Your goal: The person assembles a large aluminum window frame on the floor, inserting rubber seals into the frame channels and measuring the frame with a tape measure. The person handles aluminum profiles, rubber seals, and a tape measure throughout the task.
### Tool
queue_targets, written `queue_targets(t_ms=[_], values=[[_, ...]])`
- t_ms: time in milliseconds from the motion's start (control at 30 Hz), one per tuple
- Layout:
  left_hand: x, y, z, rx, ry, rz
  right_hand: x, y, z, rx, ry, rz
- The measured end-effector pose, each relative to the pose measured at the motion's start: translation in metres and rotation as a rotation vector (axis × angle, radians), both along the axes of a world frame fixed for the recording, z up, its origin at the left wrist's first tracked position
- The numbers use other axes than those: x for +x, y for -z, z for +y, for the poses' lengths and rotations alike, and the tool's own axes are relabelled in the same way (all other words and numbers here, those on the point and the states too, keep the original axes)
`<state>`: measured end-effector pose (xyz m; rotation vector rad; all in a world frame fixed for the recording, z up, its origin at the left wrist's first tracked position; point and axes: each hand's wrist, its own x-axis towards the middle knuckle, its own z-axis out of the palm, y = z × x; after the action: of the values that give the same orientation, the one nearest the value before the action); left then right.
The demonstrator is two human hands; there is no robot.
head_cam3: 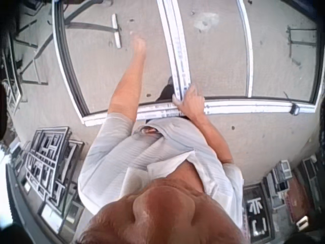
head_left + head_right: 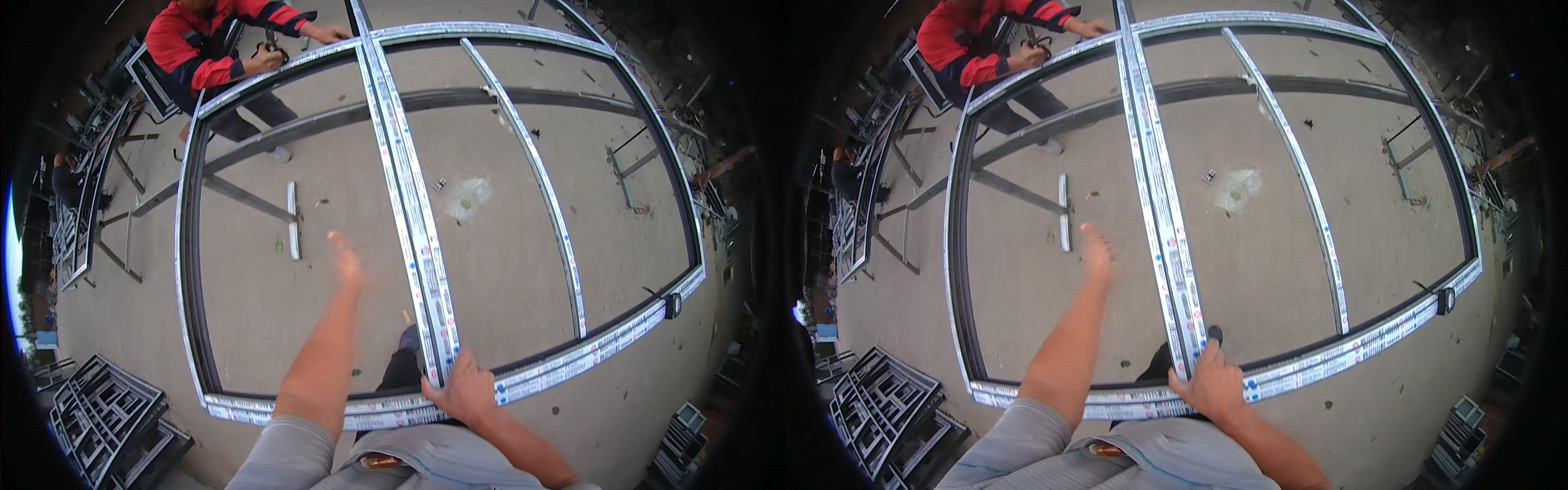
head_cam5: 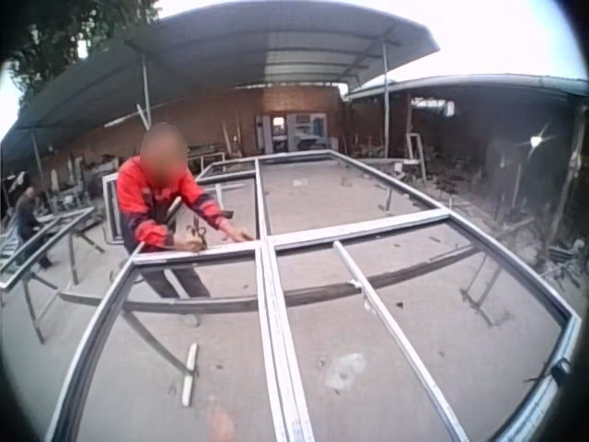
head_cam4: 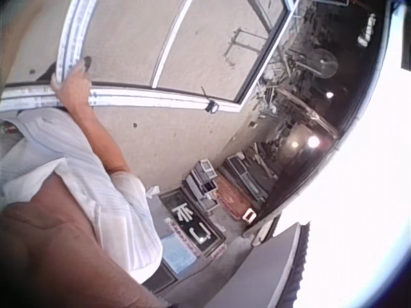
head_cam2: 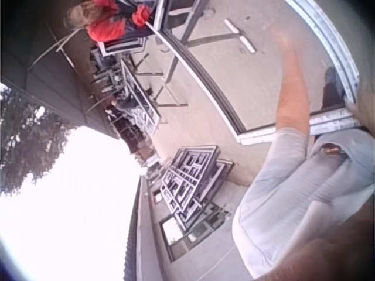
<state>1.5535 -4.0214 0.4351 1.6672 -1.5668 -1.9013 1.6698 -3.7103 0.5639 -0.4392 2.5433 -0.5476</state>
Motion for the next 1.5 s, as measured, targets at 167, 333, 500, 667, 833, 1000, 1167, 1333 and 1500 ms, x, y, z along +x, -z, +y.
queue_targets(t_ms=[167,333,500,667,833,1000,1167,1333,1500], values=[[-0.038,0.062,-0.131,0.096,-0.253,0.124,0.001,0.002,0.000,0.101,-0.006,-0.042],[-0.151,0.092,-0.144,0.073,-0.045,0.254,0.001,-0.003,-0.003,0.093,-0.072,0.020],[-0.252,-0.002,-0.050,-0.132,0.383,0.324,0.000,0.003,0.002,0.162,-0.020,-0.132],[-0.247,-0.049,-0.034,-0.387,0.597,0.233,0.028,0.025,0.009,0.166,0.003,0.012],[-0.227,-0.046,-0.023,-0.561,0.523,0.304,0.008,0.004,-0.001,0.132,-0.062,0.053],[-0.182,-0.079,0.011,-0.695,0.570,0.096,0.004,0.001,0.000,0.064,-0.018,0.024],[-0.136,-0.079,0.049,-0.719,0.591,0.245,-0.002,-0.004,0.006,0.060,0.004,-0.120],[-0.076,-0.088,0.087,-0.729,0.584,0.243,-0.008,0.000,0.021,-0.126,-0.087,0.077],[-0.016,-0.093,0.122,-0.663,0.601,0.186,-0.025,0.003,0.054,-0.248,-0.225,0.074]])
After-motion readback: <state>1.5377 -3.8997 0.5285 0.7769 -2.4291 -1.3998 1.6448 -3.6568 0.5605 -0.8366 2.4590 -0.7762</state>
